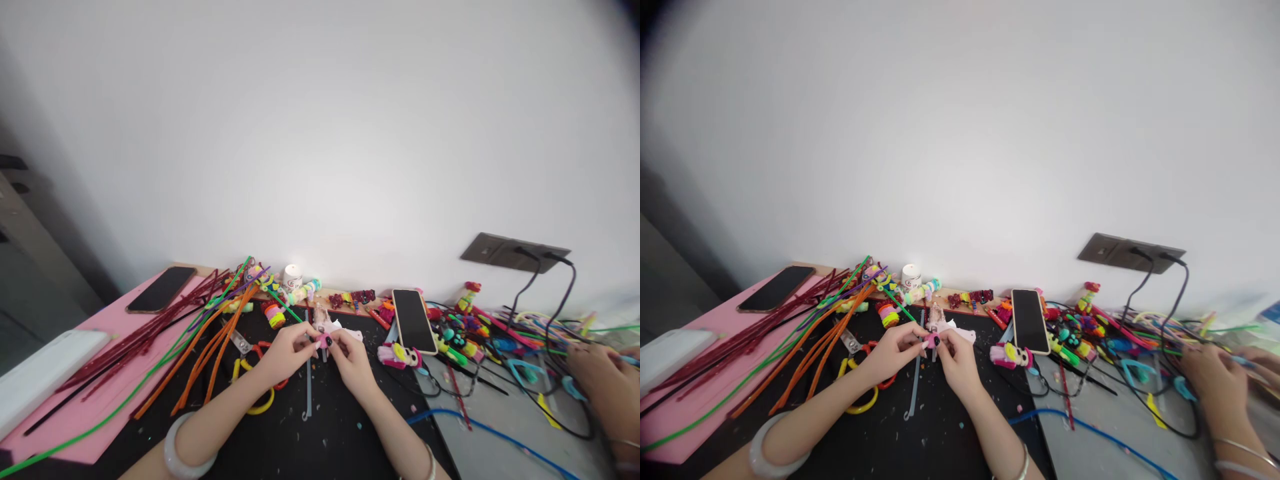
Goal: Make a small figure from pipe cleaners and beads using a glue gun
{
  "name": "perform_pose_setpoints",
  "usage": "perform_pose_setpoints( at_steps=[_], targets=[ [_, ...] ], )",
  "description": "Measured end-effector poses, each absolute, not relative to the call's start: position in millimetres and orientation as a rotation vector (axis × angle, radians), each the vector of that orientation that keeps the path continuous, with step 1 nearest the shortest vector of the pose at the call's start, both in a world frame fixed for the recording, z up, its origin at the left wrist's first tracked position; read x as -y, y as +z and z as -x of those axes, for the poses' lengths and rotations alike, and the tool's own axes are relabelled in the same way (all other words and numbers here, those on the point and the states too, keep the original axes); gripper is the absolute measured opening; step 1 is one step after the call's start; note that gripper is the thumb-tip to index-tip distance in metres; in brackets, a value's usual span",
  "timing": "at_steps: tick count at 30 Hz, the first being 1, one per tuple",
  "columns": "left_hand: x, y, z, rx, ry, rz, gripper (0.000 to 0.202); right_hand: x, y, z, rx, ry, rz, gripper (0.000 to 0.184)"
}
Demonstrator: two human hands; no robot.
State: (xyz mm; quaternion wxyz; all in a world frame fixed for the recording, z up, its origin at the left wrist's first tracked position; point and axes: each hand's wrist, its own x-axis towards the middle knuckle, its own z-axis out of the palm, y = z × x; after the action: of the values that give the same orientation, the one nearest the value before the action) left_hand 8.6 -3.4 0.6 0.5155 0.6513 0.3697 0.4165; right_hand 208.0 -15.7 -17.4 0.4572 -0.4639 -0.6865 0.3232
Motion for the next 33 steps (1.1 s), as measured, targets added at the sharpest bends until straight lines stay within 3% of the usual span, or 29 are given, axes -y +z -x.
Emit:
perform_pose_setpoints(
  at_steps=[33],
  targets=[
    [2.7, 0.4, -8.9, -0.888, 0.998, -1.639, 0.025, 15.4, -16.8, -208.6, 1.723, 0.863, 1.14, 0.027]
  ],
)
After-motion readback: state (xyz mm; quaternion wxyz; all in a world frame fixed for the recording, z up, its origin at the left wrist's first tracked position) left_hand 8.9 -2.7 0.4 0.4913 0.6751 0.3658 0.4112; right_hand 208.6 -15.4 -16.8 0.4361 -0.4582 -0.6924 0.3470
